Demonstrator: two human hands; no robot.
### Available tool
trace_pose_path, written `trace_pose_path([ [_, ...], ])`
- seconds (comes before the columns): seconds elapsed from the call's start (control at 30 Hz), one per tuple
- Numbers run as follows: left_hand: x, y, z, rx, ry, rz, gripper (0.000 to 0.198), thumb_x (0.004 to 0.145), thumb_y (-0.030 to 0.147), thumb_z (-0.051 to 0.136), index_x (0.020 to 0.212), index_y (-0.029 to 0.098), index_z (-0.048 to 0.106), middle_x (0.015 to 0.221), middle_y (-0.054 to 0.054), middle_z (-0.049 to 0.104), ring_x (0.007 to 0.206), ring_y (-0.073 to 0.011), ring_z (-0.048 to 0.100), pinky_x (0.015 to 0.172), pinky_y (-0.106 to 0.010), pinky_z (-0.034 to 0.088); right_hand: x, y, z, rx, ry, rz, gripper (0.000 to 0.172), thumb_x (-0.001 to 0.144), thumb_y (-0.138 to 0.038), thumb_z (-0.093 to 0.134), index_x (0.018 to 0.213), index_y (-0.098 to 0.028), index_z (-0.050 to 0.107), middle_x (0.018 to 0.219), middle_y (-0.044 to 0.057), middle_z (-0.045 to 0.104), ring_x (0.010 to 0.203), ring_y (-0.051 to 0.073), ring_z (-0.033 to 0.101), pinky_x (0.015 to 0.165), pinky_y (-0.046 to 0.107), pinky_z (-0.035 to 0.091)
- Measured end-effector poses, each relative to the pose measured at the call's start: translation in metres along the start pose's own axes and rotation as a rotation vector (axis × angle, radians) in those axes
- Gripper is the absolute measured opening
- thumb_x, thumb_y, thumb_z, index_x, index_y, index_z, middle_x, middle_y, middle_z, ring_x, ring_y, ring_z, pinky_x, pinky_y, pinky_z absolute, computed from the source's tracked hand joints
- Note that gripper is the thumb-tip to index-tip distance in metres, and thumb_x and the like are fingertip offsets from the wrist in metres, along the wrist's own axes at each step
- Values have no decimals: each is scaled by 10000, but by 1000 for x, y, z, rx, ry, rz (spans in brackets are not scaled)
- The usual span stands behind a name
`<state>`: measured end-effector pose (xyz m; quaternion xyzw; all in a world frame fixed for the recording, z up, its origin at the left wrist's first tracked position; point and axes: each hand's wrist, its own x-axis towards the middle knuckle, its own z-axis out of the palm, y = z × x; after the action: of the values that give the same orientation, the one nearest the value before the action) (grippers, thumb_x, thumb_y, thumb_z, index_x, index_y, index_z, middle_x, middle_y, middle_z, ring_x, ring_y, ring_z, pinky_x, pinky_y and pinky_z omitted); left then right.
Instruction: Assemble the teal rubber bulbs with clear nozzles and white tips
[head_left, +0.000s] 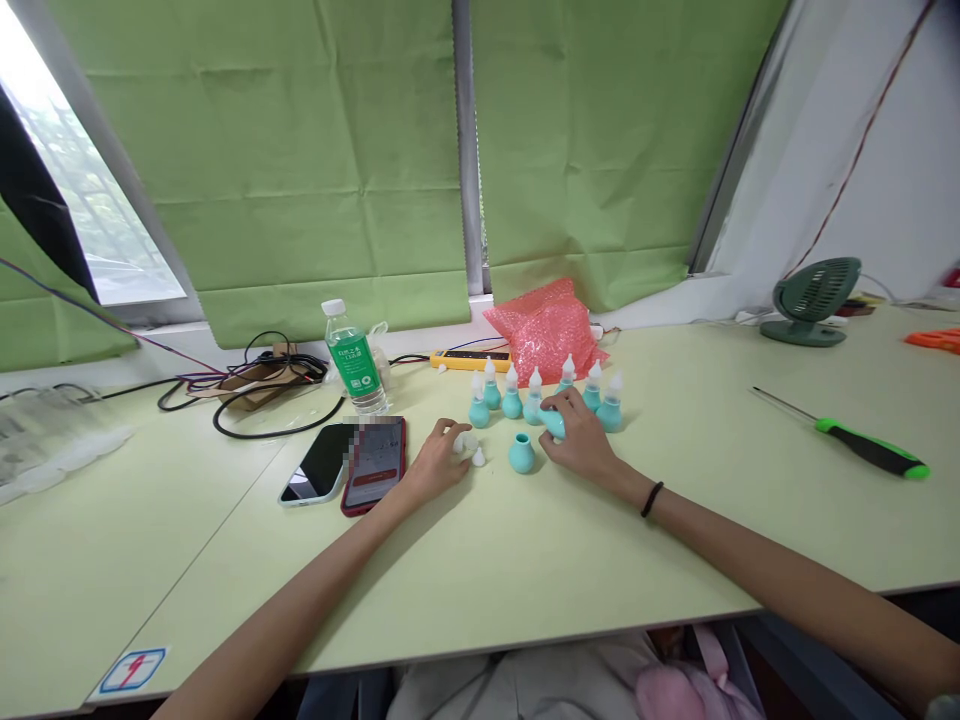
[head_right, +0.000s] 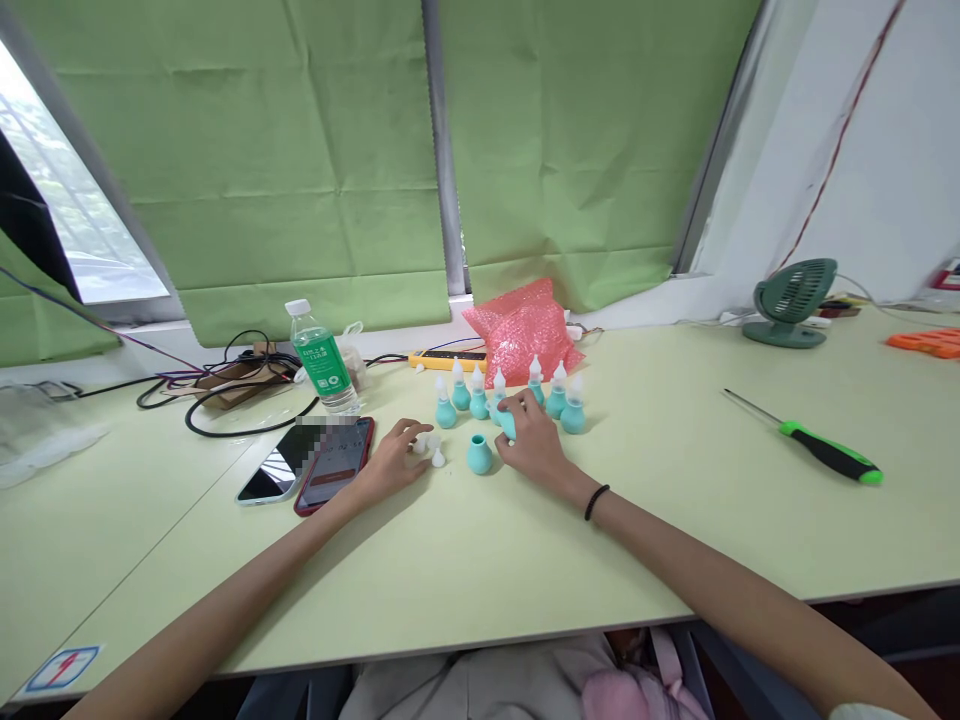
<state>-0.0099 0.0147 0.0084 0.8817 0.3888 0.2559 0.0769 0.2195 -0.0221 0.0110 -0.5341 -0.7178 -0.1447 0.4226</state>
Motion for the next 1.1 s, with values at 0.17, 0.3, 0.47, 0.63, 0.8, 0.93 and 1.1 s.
trace_pose_path([
  [0.17, -4, 14, -10, 18, 159, 93, 419, 650, 115, 432, 1065, 178, 414, 1060, -80, 411, 974, -198, 436, 832, -334, 375, -2, -14, -12, 292, 159, -188, 266, 585, -129, 491, 838, -206, 456, 830, 60, 450, 792, 206, 487, 658, 343, 432],
  [0.3, -10, 32, -21, 51, 204, 249, 351, 722, 230, 423, 1065, 155, 400, 1030, -93, 439, 965, -203, 417, 821, -341, 364, -11, -34, -19, 444, 15, -306, 282, 586, -118, 498, 852, -209, 467, 840, 53, 475, 788, 182, 503, 658, 320, 443],
  [0.47, -15, 47, -17, 189, 71, 426, 334, 787, 359, 389, 1026, 132, 438, 915, -101, 517, 842, -200, 453, 710, -330, 388, -18, -51, -23, 547, -67, -315, 258, 613, -137, 504, 861, -201, 471, 823, 51, 522, 802, 175, 518, 682, 315, 446],
  [0.63, -15, 45, -11, 320, 85, 439, 308, 827, 374, 313, 865, 133, 501, 738, -80, 525, 741, -188, 447, 619, -303, 376, -17, -50, -22, 486, -101, -278, 232, 660, -227, 547, 885, -189, 504, 774, 42, 590, 706, 151, 558, 626, 268, 455],
  [0.8, -14, 44, -12, 446, 90, 424, 342, 832, 386, 287, 742, 137, 504, 680, -81, 520, 704, -195, 425, 594, -303, 355, -20, -49, -19, 424, -100, -240, 208, 696, -247, 538, 896, -190, 527, 761, 40, 609, 657, 137, 572, 574, 245, 455],
  [0.93, -14, 47, -14, 491, 82, 406, 354, 835, 388, 275, 709, 138, 493, 651, -81, 525, 674, -193, 423, 563, -294, 341, -22, -50, -18, 400, -50, -251, 227, 701, -239, 544, 921, -187, 523, 814, 52, 618, 705, 143, 582, 595, 246, 468],
  [1.1, -14, 49, -14, 502, 98, 397, 359, 838, 386, 269, 682, 139, 477, 601, -71, 523, 633, -189, 419, 536, -289, 333, -22, -51, -20, 363, -18, -270, 231, 712, -239, 536, 937, -190, 519, 828, 55, 624, 713, 148, 589, 582, 249, 474],
])
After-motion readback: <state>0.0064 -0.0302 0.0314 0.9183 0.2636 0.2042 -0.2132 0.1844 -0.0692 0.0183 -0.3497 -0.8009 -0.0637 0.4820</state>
